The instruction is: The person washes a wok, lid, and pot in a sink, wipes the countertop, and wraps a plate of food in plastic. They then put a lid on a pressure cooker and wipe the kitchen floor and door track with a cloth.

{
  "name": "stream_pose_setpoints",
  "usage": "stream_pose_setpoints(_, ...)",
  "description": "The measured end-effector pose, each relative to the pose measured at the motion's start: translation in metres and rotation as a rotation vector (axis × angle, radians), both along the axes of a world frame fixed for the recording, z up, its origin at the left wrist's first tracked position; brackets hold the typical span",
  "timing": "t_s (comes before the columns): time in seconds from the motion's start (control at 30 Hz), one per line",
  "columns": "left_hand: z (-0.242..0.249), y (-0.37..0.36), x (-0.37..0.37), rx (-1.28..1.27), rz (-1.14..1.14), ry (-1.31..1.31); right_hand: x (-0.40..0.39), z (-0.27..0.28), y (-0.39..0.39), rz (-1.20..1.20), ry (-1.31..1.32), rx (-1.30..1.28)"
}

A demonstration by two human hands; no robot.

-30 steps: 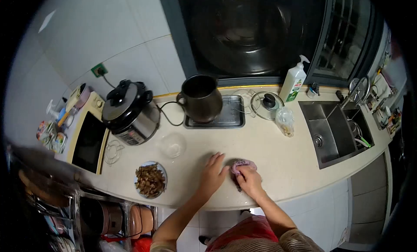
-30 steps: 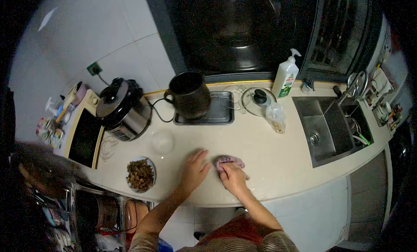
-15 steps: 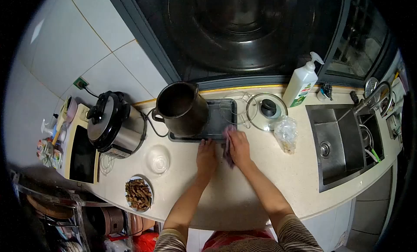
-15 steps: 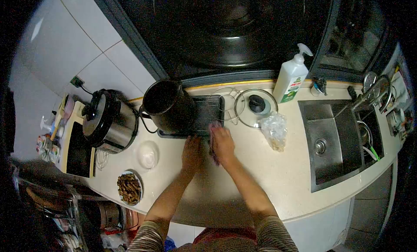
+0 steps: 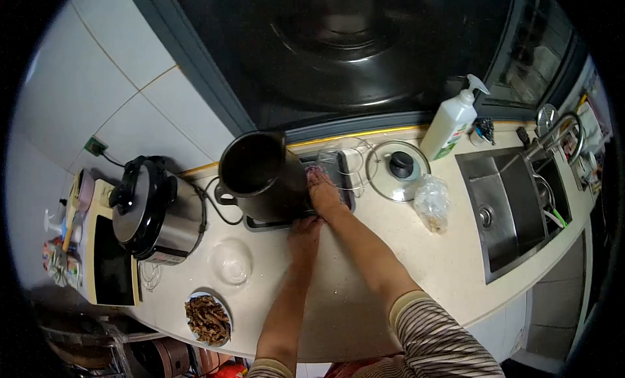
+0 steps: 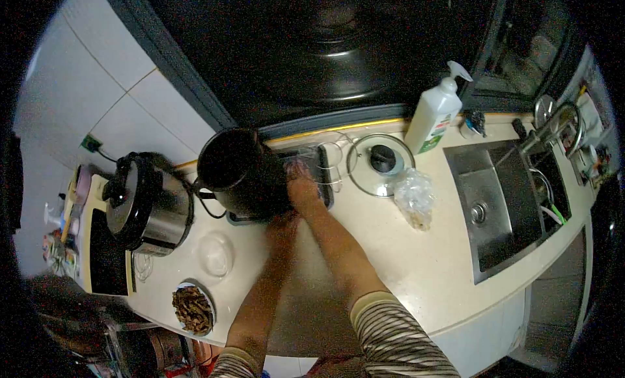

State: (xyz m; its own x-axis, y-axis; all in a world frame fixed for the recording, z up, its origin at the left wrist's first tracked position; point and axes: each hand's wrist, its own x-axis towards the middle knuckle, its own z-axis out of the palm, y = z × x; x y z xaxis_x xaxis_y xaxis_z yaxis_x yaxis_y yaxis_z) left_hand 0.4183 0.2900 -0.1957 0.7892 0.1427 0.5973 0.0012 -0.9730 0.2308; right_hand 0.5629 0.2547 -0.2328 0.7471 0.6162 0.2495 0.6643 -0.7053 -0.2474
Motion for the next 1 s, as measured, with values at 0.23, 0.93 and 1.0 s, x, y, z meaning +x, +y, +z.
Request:
stream_pose_setpoints(0.23,0.015,-0.002,0.001,0.113,0.040,0.109,-0.073,0.093,-0.090,0.025,0.363,0.579)
stream_pose_setpoints(0.93,0.077,-0.070,-0.046,-0.304,-0.209,0.184,0.063,0.116,-0.200,-0.249,-0.119,0.166)
stream_pose_setpoints(1.0,0.080,-0.077,-0.088,-0.388,-0.137,0.285,0.057,0.148,-0.195,-0.232,-0.083,0.130)
